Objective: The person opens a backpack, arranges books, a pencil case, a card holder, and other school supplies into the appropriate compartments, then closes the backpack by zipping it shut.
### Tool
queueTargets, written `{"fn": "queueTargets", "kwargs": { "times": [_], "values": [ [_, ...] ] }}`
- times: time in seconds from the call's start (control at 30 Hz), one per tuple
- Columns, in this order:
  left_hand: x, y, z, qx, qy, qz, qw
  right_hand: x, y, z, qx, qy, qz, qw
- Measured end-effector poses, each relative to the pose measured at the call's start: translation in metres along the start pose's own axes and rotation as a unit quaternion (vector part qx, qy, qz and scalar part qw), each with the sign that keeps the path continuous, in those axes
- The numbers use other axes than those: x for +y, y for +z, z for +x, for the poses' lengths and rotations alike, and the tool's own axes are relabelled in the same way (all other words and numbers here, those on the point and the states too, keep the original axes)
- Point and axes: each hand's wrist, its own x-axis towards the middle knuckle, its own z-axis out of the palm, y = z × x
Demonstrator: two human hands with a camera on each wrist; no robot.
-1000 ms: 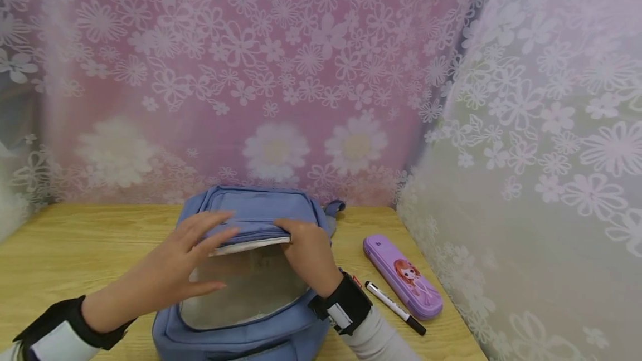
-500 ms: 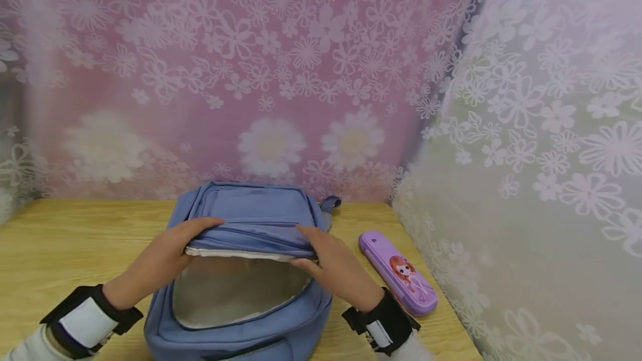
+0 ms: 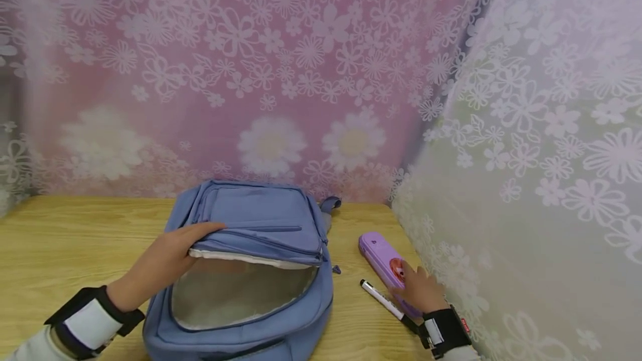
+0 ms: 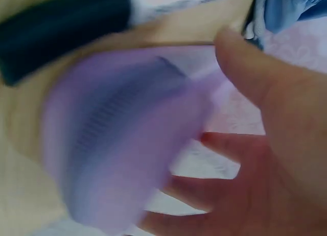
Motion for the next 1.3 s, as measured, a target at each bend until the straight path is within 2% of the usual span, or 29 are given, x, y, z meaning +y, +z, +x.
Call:
{"fn": "queueTargets", "kwargs": {
  "times": [0.07,0.17,0.3,0.43,0.57,0.7,0.77,0.83,0.87,0.93,1.03,1.1,1.2,1.3],
  "values": [
    [-0.001,0.000,0.001,-0.001,-0.010,0.001,1.0000,0.006,0.003,0.001,-0.038,0.006,0.031,0.9988],
    [-0.002,0.000,0.004,-0.004,-0.020,0.002,0.9998,0.009,0.005,0.003,-0.037,-0.013,0.062,0.9973],
    [-0.003,-0.001,0.007,-0.017,-0.032,-0.002,0.9994,0.004,0.000,0.003,0.022,-0.026,0.054,0.9980],
    [-0.002,-0.003,0.013,-0.030,-0.045,-0.008,0.9985,-0.014,-0.031,-0.004,0.084,-0.047,0.088,0.9914],
    [-0.004,-0.009,0.025,-0.049,-0.065,-0.008,0.9966,-0.048,-0.079,-0.028,0.115,-0.113,0.159,0.9740],
    [-0.006,-0.014,0.037,-0.059,-0.083,-0.023,0.9946,-0.086,-0.111,-0.065,0.128,-0.230,0.202,0.9435],
    [-0.006,-0.015,0.041,-0.054,-0.082,-0.028,0.9948,-0.106,-0.118,-0.081,0.112,-0.295,0.209,0.9256],
    [-0.005,-0.016,0.044,-0.047,-0.079,-0.031,0.9953,-0.125,-0.119,-0.090,0.078,-0.353,0.208,0.9090],
    [-0.005,-0.016,0.046,-0.045,-0.077,-0.031,0.9955,-0.134,-0.117,-0.094,0.056,-0.365,0.202,0.9073],
    [-0.003,-0.016,0.048,-0.042,-0.076,-0.032,0.9958,-0.153,-0.111,-0.097,-0.007,-0.365,0.195,0.9106],
    [-0.001,-0.015,0.049,-0.043,-0.083,-0.040,0.9948,-0.182,-0.096,-0.091,-0.103,-0.335,0.196,0.9159],
    [0.001,-0.015,0.050,-0.043,-0.089,-0.047,0.9940,-0.202,-0.085,-0.082,-0.135,-0.309,0.178,0.9245],
    [0.004,-0.016,0.049,-0.043,-0.094,-0.061,0.9928,-0.229,-0.070,-0.066,-0.111,-0.302,0.118,0.9395],
    [0.007,-0.017,0.047,-0.041,-0.096,-0.072,0.9920,-0.255,-0.058,-0.052,-0.043,-0.299,0.039,0.9524]
  ]
}}
